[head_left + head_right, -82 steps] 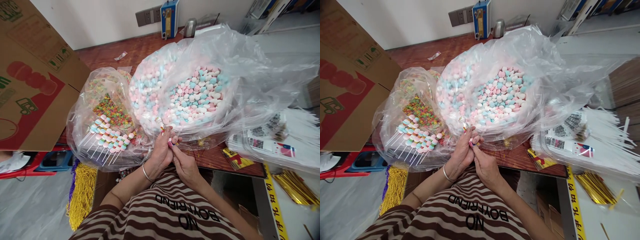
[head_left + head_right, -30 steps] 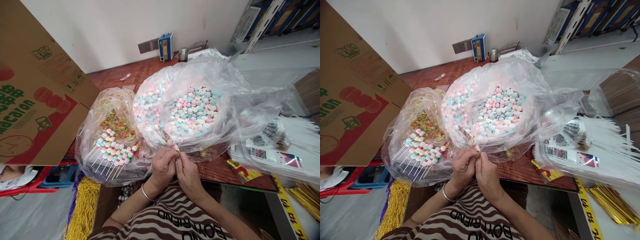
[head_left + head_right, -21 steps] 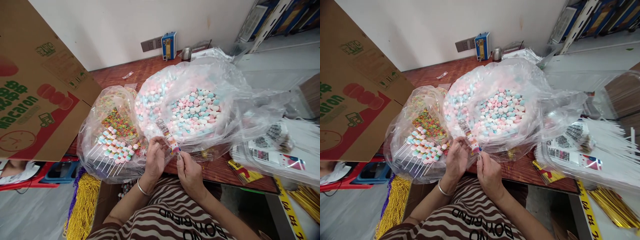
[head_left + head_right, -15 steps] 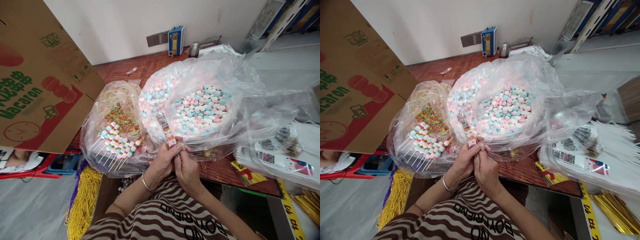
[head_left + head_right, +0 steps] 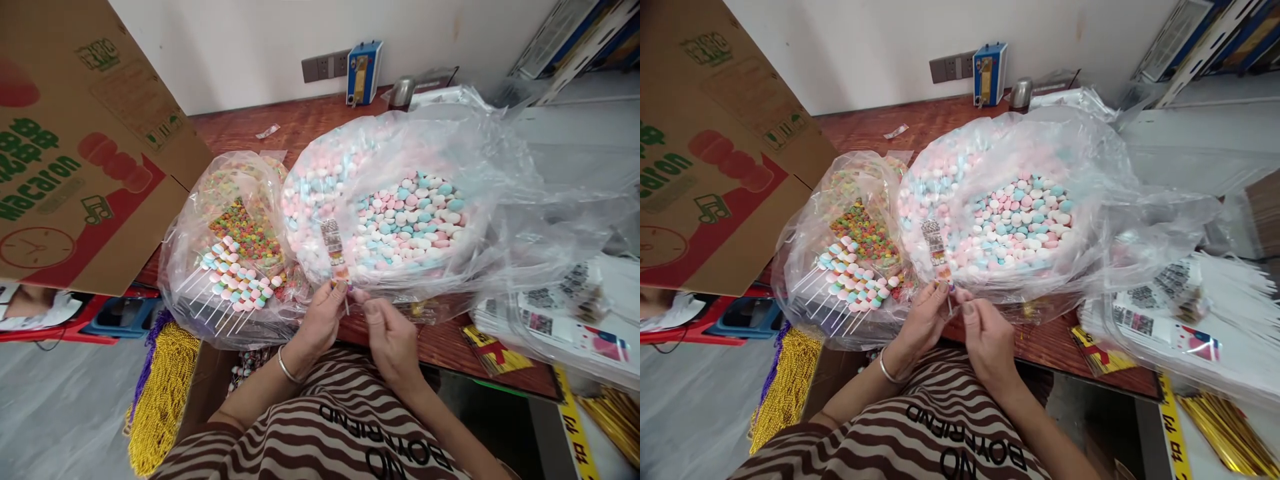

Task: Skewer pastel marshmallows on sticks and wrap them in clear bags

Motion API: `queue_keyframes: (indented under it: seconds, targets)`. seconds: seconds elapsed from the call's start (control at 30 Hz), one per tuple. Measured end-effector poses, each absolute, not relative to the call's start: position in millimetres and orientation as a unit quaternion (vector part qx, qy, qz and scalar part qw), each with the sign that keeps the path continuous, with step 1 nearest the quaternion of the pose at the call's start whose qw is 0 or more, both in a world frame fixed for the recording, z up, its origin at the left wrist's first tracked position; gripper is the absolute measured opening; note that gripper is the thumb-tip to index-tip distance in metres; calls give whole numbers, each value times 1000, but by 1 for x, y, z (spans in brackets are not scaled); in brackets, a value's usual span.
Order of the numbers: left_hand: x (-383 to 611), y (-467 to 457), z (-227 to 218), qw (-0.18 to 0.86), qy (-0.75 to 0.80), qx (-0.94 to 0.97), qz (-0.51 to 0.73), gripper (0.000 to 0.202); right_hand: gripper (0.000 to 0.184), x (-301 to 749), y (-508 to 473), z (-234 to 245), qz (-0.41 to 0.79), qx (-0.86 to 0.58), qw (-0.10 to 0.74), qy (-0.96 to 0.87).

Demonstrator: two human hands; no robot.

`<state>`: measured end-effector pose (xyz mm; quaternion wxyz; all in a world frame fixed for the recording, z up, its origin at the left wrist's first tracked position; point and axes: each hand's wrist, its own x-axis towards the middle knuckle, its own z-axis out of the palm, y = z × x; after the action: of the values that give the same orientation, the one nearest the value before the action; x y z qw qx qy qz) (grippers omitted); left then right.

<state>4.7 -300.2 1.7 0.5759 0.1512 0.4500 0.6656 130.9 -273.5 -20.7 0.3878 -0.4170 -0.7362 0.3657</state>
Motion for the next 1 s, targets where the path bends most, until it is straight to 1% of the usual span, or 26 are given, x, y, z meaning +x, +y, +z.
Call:
queue_keyframes:
  seconds: [0.07, 0.1, 0.17, 0.23, 0.3, 0.4, 0.5, 0.67, 0.77, 0.83, 0.87, 0.97, 1.0]
  targets:
    - [2, -304, 1, 597, 453, 145, 646, 48, 28, 134, -264, -15, 415, -442, 408, -683]
    - [2, -306, 0, 619, 453, 146, 625, 49, 29, 133, -260, -12, 467, -427, 403, -662]
    - [5, -312, 0, 660, 448, 153, 584, 53, 32, 128, -256, -9, 611, -357, 358, -610]
    - [11, -318, -1, 677, 440, 161, 567, 55, 32, 120, -255, -6, 737, -307, 317, -511]
    - [17, -323, -2, 685, 435, 164, 561, 56, 28, 113, -257, -4, 806, -299, 320, -399]
    - [23, -327, -3, 700, 428, 161, 549, 55, 20, 107, -261, -4, 821, -305, 368, -312]
    - [25, -329, -1, 717, 419, 158, 535, 55, 17, 107, -260, -6, 802, -302, 408, -315]
    - [29, -331, 1, 729, 412, 153, 526, 55, 21, 107, -244, -3, 784, -310, 420, -335]
    - [31, -333, 0, 730, 415, 150, 522, 54, 31, 110, -233, 3, 778, -316, 436, -324]
    - [31, -332, -1, 722, 421, 148, 529, 54, 40, 113, -232, 3, 790, -302, 422, -327]
    - [31, -331, -1, 715, 426, 147, 535, 54, 43, 116, -235, 2, 799, -296, 397, -341]
    - [30, -328, -3, 686, 446, 158, 553, 55, 44, 122, -252, -6, 811, -304, 296, -402]
    - [30, -327, -4, 678, 451, 165, 556, 55, 43, 124, -258, -9, 806, -310, 285, -416]
